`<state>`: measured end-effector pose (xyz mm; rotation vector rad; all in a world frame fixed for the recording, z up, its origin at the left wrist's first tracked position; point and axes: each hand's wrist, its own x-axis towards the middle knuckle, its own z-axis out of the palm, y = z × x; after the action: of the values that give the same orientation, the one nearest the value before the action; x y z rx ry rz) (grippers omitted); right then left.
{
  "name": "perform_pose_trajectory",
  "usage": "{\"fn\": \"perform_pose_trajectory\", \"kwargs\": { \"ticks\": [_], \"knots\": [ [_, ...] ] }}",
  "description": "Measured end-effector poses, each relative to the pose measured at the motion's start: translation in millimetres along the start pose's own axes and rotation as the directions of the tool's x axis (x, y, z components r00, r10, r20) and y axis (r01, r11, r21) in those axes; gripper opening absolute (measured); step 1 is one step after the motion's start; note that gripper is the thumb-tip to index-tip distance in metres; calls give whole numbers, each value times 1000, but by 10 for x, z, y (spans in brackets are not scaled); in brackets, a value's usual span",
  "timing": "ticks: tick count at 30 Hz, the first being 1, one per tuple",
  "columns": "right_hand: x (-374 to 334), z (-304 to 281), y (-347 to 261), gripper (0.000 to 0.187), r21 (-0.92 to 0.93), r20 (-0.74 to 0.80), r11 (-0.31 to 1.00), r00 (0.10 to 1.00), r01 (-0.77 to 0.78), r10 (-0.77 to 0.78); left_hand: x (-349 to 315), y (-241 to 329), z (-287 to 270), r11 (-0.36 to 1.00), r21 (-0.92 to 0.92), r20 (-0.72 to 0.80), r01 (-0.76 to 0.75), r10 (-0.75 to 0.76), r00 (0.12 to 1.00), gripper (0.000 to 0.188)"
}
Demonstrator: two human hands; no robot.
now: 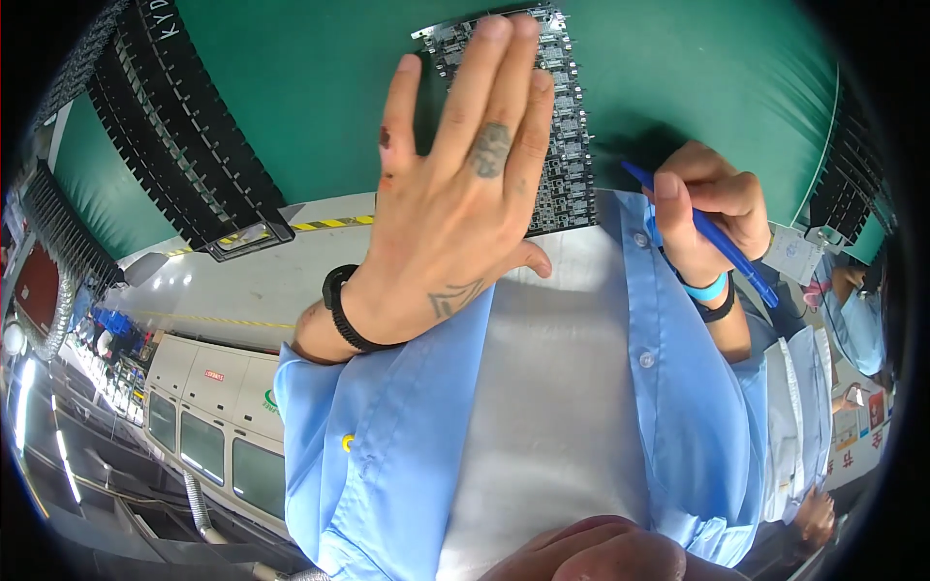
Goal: The person marks a circuit board with a pen, sets it into a tray, and picks up a new circuit board from a stack to mark it.
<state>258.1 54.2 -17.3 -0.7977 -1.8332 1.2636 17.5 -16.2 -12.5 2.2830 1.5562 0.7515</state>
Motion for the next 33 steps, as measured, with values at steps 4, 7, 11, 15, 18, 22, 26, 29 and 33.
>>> {"fn": "perform_pose_trajectory", "kwargs": {
  "ticks": [4,7,11,15,18,22,26,29,33],
  "knots": [
    [-26,2,-4,28,46,-3,999,1000,-26,26,109,280,-251,960,206,356,188,-253,900,122],
    [26,5,-15,29,51,-15,998,999,-33,33,184,135,-285,962,165,314,219,-262,913,112],
    [178,73,-1,30,53,-33,997,998,-48,50,193,94,-269,965,143,254,220,-251,934,102],
    [272,130,69,29,60,-41,995,996,-76,78,150,111,-268,970,138,180,203,-226,957,93],
    [288,153,82,29,17,-41,997,997,-72,73,124,121,-267,971,132,129,200,-217,968,86],
    [308,151,70,29,18,-49,992,991,-123,124,59,106,-193,974,135,114,181,-197,974,74],
    [327,157,56,29,-70,-1,994,997,-83,83,19,86,-149,976,159,158,149,-175,972,61],
    [342,206,64,30,-137,-34,990,999,-18,14,18,69,-142,977,161,138,141,-164,977,60],
    [350,241,85,29,-137,-63,989,997,-52,44,29,55,-133,979,142,136,143,-162,977,58]
  ]
}}
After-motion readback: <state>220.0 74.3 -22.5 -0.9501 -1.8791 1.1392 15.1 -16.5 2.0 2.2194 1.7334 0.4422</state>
